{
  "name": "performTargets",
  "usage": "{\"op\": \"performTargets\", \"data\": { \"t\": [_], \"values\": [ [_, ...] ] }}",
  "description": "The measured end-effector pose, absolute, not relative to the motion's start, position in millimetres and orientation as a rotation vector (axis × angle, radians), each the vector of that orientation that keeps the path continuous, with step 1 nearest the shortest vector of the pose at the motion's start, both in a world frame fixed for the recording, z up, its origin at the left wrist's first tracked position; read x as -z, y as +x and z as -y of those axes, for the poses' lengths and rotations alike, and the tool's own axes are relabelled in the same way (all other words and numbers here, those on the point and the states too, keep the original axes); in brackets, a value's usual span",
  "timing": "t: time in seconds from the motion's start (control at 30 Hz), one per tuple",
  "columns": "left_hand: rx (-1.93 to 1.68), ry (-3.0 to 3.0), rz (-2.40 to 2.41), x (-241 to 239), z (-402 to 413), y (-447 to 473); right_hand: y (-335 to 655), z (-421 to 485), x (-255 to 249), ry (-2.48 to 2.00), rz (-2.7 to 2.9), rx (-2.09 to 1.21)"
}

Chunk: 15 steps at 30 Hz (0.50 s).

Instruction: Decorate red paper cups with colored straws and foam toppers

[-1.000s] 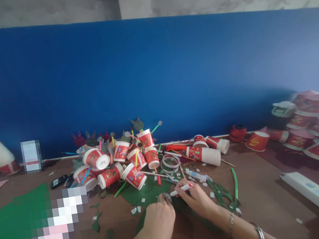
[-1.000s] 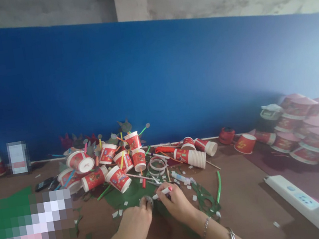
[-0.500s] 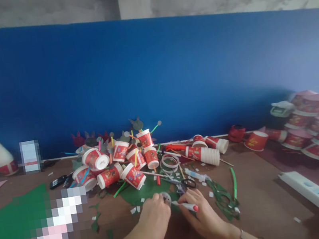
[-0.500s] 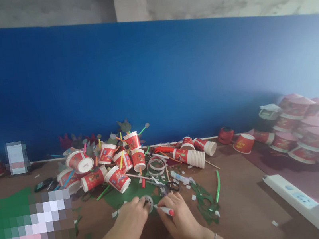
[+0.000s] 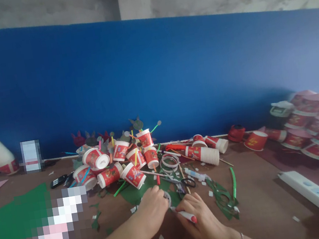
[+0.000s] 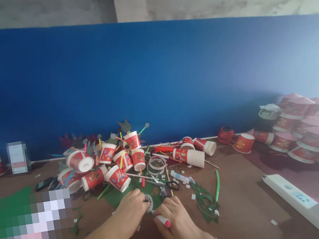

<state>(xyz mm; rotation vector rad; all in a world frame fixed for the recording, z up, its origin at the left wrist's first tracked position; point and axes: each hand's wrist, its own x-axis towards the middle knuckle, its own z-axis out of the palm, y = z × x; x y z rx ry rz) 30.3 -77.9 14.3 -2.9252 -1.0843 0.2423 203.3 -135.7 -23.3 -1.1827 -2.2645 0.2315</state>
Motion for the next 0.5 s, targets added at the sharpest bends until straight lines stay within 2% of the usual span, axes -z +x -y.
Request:
{"op": "performTargets", "data": {
  "t": [0.17,0.5],
  "values": [
    [-0.379,-2.915,1.053,-16.8,66.3,35.9,198.0,142.7,14.5,-0.994,2.415,-0.148],
    [-0.331,-3.007,0.923,-22.9,46.2,53.7,167.3,139.1,30.5,-0.843,2.486,0.211]
  ]
}}
